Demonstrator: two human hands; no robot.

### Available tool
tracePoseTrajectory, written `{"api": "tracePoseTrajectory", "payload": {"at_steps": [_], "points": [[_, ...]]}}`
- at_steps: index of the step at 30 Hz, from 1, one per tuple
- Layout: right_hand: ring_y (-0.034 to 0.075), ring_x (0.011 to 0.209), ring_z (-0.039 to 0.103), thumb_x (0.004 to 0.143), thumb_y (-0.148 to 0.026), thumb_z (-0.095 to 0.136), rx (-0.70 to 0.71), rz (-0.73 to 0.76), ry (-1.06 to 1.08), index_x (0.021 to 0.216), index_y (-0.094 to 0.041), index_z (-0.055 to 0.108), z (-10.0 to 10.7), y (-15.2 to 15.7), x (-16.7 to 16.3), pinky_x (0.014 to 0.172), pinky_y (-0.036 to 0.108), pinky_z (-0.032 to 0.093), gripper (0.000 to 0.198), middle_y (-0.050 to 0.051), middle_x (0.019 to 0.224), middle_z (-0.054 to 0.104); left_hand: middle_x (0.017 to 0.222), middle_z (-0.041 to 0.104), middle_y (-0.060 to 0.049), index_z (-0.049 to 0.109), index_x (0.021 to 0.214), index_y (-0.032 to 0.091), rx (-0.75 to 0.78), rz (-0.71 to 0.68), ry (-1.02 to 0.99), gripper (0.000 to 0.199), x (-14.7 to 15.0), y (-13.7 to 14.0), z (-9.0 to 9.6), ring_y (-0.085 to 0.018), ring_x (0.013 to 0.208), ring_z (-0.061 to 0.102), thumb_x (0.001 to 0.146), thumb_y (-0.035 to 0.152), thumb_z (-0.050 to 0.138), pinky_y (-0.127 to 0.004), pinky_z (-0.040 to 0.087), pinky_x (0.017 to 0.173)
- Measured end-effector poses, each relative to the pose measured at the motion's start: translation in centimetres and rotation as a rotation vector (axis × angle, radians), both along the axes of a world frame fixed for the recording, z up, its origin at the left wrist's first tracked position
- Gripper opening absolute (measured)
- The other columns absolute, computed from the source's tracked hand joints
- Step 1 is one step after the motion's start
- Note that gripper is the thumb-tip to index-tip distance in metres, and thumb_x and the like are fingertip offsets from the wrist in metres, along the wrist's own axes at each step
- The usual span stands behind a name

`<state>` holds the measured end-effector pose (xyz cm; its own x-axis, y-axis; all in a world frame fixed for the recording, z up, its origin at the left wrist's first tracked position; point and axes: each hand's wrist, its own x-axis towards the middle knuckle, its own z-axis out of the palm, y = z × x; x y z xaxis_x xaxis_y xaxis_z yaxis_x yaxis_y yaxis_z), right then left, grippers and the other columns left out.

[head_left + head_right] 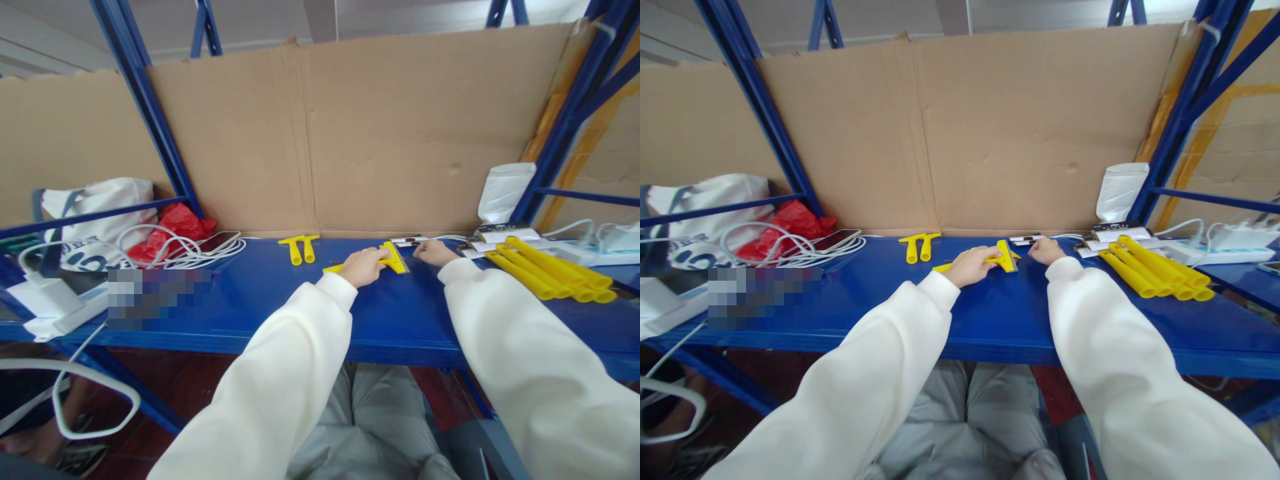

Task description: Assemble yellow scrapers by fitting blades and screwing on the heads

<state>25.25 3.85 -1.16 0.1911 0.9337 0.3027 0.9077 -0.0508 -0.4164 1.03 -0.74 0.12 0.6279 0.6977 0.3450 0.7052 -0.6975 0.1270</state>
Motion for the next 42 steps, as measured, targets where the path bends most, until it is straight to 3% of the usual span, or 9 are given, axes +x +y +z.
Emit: {"api": "tracePoseTrajectory", "payload": {"at_steps": [5,9,14,34,42], "points": [[0.020,0.088,0.065,0.070,-0.018,0.061,0.149,0.169,0.454,0.066,-0.016,0.068,1.5,-1.6,-2.6,0.090,0.032,0.048,0.009,0.006,0.080,0.072,0.121,0.064,-0.006,0.062,0.120,0.028,0.017,-0.008,-0.008,0.029,0.1,-0.2,0.2,-0.022,0.109,0.062,0.092,0.027,0.051,-0.031,0.047,0.094],[0.017,0.081,0.064,0.067,-0.020,0.064,0.183,0.321,0.643,0.063,-0.017,0.065,1.7,-2.2,-4.4,0.091,0.033,0.047,0.005,0.003,0.075,0.071,0.121,0.064,-0.005,0.065,0.117,0.028,0.022,-0.012,-0.018,0.029,0.1,-0.3,0.2,-0.022,0.109,0.062,0.091,0.025,0.053,-0.031,0.047,0.095],[0.017,0.078,0.063,0.064,-0.023,0.069,0.130,0.372,0.661,0.059,-0.017,0.064,1.4,-2.5,-5.4,0.086,0.032,0.048,0.009,0.002,0.069,0.068,0.121,0.065,-0.005,0.065,0.119,0.030,0.021,-0.004,-0.014,0.030,0.1,-0.3,0.1,-0.021,0.111,0.062,0.091,0.025,0.053,-0.032,0.047,0.096],[0.014,0.065,0.058,0.070,-0.014,0.063,0.059,0.285,0.640,0.064,-0.017,0.063,1.7,-3.5,-6.5,0.071,0.028,0.049,0.007,0.002,0.064,0.065,0.115,0.065,-0.007,0.062,0.124,0.027,0.097,-0.045,0.079,0.034,0.0,-0.5,0.1,-0.024,0.105,0.064,0.094,0.023,0.047,-0.034,0.050,0.090],[0.013,0.066,0.056,0.069,-0.009,0.064,0.167,0.197,0.724,0.066,-0.020,0.053,1.2,-3.3,-7.5,0.071,0.026,0.049,0.016,-0.001,0.066,0.061,0.115,0.064,-0.007,0.059,0.127,0.028,0.103,-0.031,0.089,0.035,0.0,-0.3,0.0,-0.022,0.106,0.063,0.096,0.026,0.044,-0.032,0.049,0.089]]}}
